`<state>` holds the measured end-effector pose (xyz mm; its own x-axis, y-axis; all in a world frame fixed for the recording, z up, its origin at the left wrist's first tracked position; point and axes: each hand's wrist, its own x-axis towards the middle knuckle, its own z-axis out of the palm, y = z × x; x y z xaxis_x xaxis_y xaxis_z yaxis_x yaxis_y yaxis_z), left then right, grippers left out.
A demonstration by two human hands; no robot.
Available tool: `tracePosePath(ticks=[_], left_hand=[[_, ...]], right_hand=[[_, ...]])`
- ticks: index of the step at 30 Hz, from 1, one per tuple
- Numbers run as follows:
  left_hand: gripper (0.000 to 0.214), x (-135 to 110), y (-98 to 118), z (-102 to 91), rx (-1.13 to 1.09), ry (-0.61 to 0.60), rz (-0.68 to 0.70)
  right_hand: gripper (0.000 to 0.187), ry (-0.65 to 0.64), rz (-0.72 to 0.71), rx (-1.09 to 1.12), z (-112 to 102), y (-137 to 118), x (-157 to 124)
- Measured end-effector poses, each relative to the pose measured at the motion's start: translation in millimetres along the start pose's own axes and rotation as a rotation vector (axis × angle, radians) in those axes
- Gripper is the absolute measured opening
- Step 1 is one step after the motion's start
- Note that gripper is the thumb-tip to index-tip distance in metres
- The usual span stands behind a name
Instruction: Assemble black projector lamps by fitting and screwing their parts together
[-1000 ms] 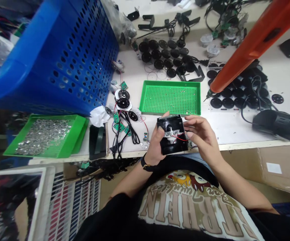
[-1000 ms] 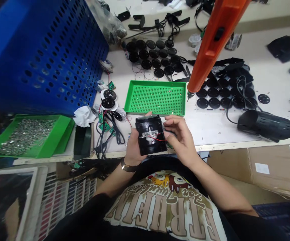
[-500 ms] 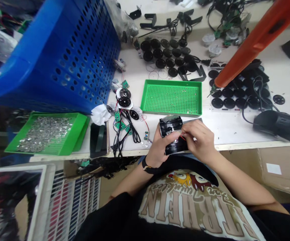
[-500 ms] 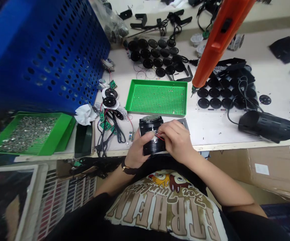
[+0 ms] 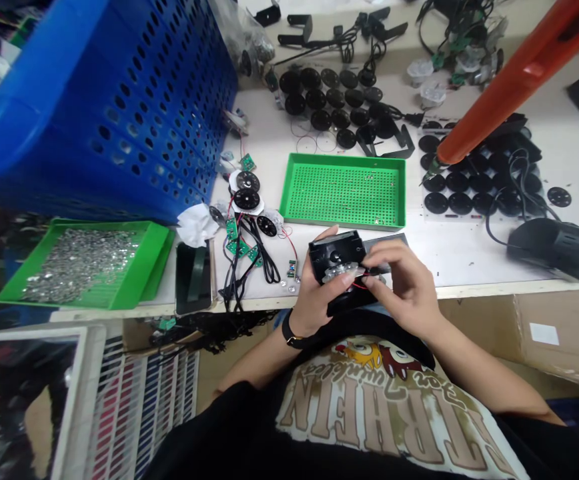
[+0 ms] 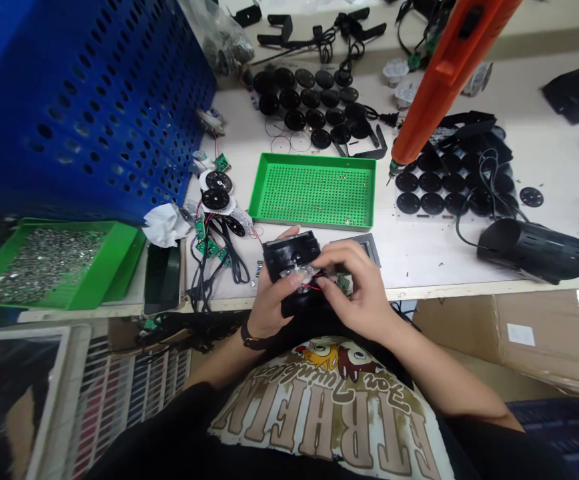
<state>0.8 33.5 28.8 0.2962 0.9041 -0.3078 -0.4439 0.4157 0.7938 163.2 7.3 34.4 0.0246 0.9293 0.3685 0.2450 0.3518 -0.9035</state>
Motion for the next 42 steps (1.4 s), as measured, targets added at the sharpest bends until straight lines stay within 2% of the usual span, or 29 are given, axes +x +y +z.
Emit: tracePosePath(ticks=[3, 5, 10, 12, 16, 21, 28, 34, 36, 39, 42], left_hand=[[0.081, 0, 2, -2.4, 0.010, -0.040, 0.009], [0.082, 0, 1, -4.8, 0.051, -0.036, 0.030], [0.082, 1, -2, -9.2, 0.111, -0.049, 0.054], [0.083, 2, -4, -9.8, 0.099, -0.073, 0.065], [0.087, 3, -6, -8.4, 0.007, -0.129, 0.105], [0.091, 1, -4, -1.5, 0.053, -0.108, 0.097], [0.085, 1, -4, 2.4, 0.061, -0.067, 0.083], [0.078, 4, -6, 2.9, 0.025, 0.001, 0.051], [0.081, 5, -5, 3.7, 0.013, 0.001, 0.031], [0.097, 7, -3, 4.3, -0.051, -0.049, 0.005], [0.101, 9, -1, 3.9, -0.160, -0.061, 0.005]], right_hand=[[0.044, 0.031, 0.237, 0.295, 1, 3, -4], [0.052, -0.002, 0.348, 0.408, 1, 6, -5], [0.061, -0.145, 0.473, 0.536, 0, 8, -1], [0.060, -0.151, 0.524, 0.573, 0, 5, 2], [0.047, -0.100, 0.636, 0.598, 2, -4, 9], [0.050, -0.147, 0.618, 0.583, 4, -10, 12], [0.045, -0.111, 0.562, 0.560, 5, -3, 9], [0.048, -0.095, 0.595, 0.524, 7, 3, 12], [0.048, -0.101, 0.607, 0.509, 7, 5, 13], [0.048, -0.100, 0.593, 0.448, 4, 8, 12], [0.049, -0.027, 0.526, 0.333, -5, 7, 7]])
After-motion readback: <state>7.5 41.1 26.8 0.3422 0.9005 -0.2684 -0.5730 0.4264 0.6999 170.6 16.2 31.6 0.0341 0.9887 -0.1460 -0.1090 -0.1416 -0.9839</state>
